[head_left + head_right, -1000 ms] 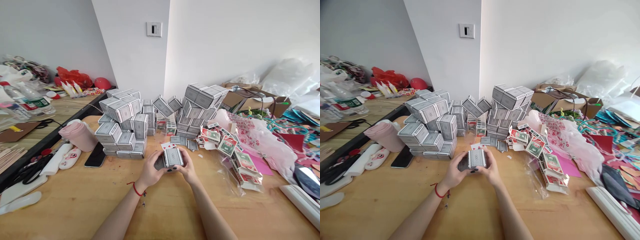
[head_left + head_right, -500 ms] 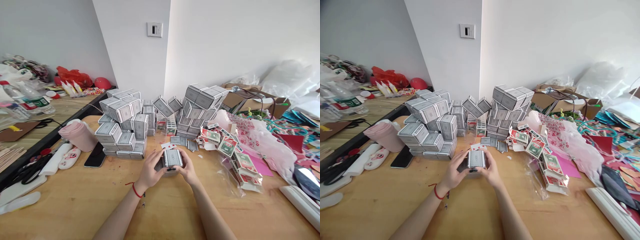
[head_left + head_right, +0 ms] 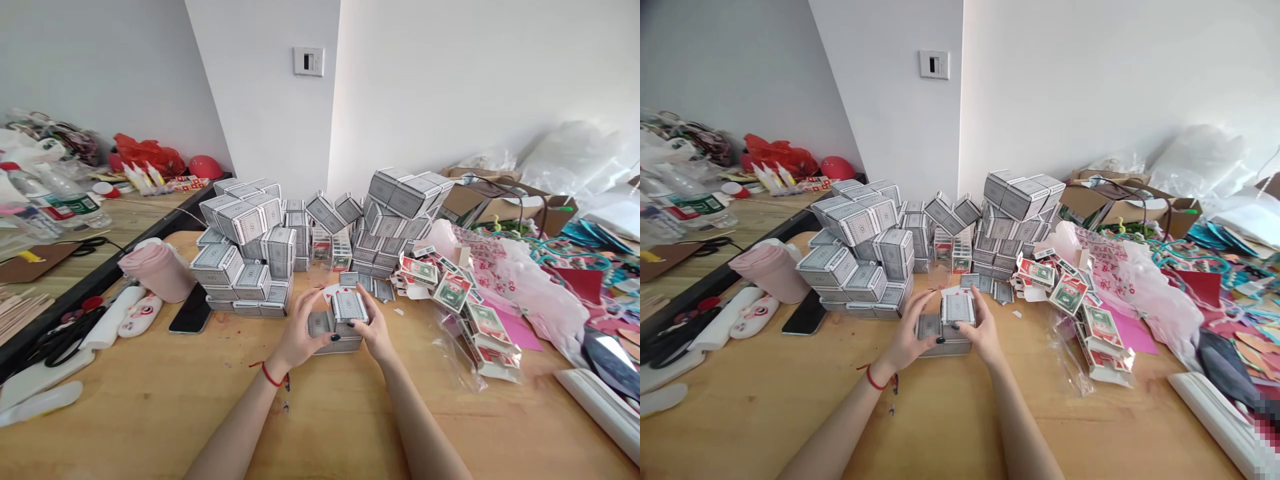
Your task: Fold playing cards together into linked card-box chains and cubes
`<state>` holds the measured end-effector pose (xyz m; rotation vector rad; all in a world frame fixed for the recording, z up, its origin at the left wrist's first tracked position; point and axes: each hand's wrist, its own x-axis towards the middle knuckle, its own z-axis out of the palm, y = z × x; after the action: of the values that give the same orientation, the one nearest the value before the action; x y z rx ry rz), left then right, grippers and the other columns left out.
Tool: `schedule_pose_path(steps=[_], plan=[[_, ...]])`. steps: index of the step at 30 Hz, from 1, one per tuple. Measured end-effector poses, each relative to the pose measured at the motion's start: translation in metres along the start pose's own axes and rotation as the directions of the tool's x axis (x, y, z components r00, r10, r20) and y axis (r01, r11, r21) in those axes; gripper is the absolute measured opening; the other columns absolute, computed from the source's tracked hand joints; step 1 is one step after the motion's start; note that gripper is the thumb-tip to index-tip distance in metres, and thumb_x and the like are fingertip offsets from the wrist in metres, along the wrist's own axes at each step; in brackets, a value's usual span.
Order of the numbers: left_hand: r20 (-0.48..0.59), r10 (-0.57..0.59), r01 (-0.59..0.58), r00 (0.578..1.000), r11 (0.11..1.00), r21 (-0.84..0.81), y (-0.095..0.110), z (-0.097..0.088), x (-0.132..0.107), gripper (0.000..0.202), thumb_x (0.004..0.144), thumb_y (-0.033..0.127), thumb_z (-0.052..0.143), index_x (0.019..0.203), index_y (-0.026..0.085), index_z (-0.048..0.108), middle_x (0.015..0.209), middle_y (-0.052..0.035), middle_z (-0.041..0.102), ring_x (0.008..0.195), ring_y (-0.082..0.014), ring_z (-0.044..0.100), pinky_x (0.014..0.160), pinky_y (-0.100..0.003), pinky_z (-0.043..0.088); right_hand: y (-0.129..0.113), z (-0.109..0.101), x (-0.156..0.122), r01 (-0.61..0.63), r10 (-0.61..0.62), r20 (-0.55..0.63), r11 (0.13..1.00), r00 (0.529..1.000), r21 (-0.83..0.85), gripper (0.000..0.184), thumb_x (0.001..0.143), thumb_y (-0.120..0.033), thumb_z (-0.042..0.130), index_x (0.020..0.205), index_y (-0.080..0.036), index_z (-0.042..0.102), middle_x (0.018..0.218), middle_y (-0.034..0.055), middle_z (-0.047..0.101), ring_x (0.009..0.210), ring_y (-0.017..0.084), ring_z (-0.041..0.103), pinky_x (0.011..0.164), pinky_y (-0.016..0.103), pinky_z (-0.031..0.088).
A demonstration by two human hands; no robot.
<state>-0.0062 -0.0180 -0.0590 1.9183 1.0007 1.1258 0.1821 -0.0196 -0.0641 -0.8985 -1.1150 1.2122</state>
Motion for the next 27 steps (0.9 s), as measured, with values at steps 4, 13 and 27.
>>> schedule_pose_path(steps=[4,13,27], plan=[[0.150,-0.217,0.250,0.965,0.931,-0.265,-0.014,-0.002,-0.001,0.092,0.066,0.035,0.072,0.140,0.021,0.021,0.133,-0.0154,0.042,0.122,-0.0271,0.043,0.102,-0.044,0.034,0.008,-0.013,0.004,-0.038,0.039,-0.107,0.999,0.993,0.006,0.065,0.063,-0.041,0.072,0.122,-0.023,0.051,0.120,0.0077,0.059,0.111,0.027,0.053,0.093,0.038,0.042],[0.052,-0.443,0.404,0.895,0.755,-0.517,-0.006,0.010,0.005,0.069,0.065,0.033,0.072,0.126,0.019,0.045,0.124,-0.0100,0.055,0.115,-0.0248,0.050,0.099,-0.040,0.038,0.017,-0.021,0.005,-0.182,0.184,-0.016,0.979,0.983,0.091,0.043,0.068,-0.040,0.069,0.106,-0.022,0.059,0.109,0.0056,0.065,0.105,0.027,0.057,0.089,0.038,0.043],[-0.011,-0.578,0.357,0.816,0.520,-0.776,-0.011,0.010,0.005,0.064,0.067,0.029,0.070,0.123,0.028,0.040,0.115,-0.0046,0.059,0.100,-0.0186,0.059,0.081,-0.033,0.050,0.035,0.002,0.008,-0.162,0.204,-0.235,0.969,0.950,0.188,0.040,0.068,-0.042,0.069,0.098,-0.017,0.060,0.103,0.0076,0.067,0.096,0.026,0.061,0.083,0.038,0.049]])
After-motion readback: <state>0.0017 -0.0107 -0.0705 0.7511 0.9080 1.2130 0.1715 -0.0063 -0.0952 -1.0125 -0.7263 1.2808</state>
